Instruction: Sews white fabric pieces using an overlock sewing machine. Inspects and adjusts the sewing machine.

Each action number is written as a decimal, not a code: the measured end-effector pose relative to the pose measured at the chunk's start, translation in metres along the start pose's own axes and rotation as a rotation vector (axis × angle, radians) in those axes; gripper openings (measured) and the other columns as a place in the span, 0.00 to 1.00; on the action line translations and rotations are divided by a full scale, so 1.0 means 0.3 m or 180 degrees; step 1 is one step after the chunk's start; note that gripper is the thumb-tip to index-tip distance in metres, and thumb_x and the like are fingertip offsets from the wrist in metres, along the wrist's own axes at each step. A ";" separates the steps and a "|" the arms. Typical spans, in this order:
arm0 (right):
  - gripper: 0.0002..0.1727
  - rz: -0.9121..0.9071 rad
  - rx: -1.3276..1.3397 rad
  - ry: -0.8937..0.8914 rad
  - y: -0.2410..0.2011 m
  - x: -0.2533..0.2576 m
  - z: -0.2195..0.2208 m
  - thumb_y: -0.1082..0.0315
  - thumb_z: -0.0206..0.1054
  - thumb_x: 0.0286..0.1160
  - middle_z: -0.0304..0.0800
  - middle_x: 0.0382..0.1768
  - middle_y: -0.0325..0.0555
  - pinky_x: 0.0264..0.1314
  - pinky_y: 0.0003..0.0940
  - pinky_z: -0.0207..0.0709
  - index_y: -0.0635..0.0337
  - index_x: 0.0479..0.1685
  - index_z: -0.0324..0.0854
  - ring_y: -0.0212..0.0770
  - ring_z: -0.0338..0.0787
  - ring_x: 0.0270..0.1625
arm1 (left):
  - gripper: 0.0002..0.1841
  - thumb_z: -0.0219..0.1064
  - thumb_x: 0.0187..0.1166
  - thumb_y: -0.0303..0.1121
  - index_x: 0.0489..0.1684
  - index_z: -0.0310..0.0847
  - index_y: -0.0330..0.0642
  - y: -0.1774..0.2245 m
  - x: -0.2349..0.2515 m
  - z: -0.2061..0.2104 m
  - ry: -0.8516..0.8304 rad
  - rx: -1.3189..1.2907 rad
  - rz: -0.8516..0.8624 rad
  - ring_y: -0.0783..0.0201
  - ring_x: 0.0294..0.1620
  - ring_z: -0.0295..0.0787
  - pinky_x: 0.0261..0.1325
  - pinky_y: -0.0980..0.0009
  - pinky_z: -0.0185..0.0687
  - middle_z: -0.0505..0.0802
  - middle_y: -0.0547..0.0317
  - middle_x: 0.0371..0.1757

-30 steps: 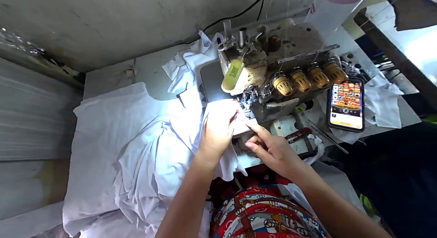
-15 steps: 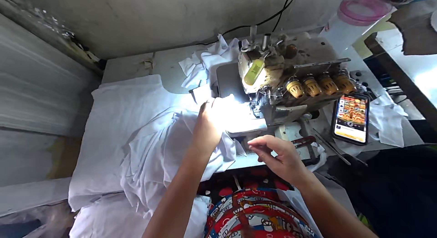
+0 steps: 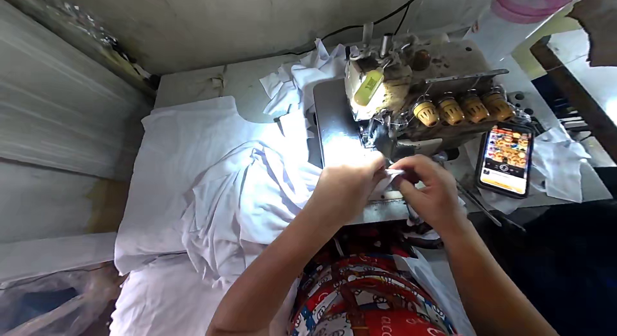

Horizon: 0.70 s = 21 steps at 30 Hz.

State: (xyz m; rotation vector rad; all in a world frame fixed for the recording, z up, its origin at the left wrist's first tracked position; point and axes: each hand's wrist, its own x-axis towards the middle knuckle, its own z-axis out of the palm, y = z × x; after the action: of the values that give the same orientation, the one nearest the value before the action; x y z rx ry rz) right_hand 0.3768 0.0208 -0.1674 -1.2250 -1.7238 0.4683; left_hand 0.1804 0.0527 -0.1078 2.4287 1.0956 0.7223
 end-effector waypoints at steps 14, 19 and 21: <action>0.17 0.0550 0.2055 -0.2777 -0.141 -0.103 0.351 0.58 0.72 0.75 0.90 0.32 0.42 0.41 0.30 0.83 0.65 0.47 0.87 0.27 0.87 0.34 | 0.14 0.58 0.89 0.33 0.55 0.83 0.30 -0.186 -0.147 -0.518 0.1801 0.1180 -0.0746 0.64 0.38 0.85 0.42 0.70 0.79 0.91 0.44 0.47; 0.13 0.1128 0.2239 -0.2507 -0.088 -0.105 0.286 0.61 0.67 0.77 0.87 0.33 0.33 0.42 0.21 0.80 0.64 0.44 0.84 0.20 0.84 0.35 | 0.20 0.64 0.84 0.29 0.70 0.74 0.24 -0.451 -0.425 -0.508 0.1013 0.0721 -0.2806 0.28 0.69 0.80 0.70 0.32 0.74 0.81 0.22 0.69; 0.11 0.1157 0.2209 -0.2480 -0.073 -0.096 0.264 0.62 0.62 0.82 0.85 0.31 0.29 0.41 0.17 0.78 0.61 0.41 0.84 0.17 0.83 0.34 | 0.18 0.67 0.81 0.27 0.64 0.80 0.24 -0.473 -0.486 -0.421 0.1028 0.0628 -0.2519 0.27 0.71 0.78 0.72 0.31 0.70 0.83 0.23 0.67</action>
State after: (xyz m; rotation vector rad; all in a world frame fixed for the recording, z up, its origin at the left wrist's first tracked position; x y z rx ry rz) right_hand 0.2998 0.0017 -0.2034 -0.8660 -1.6777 1.7784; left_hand -0.0581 0.0449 -0.1253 1.7781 2.1484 0.7507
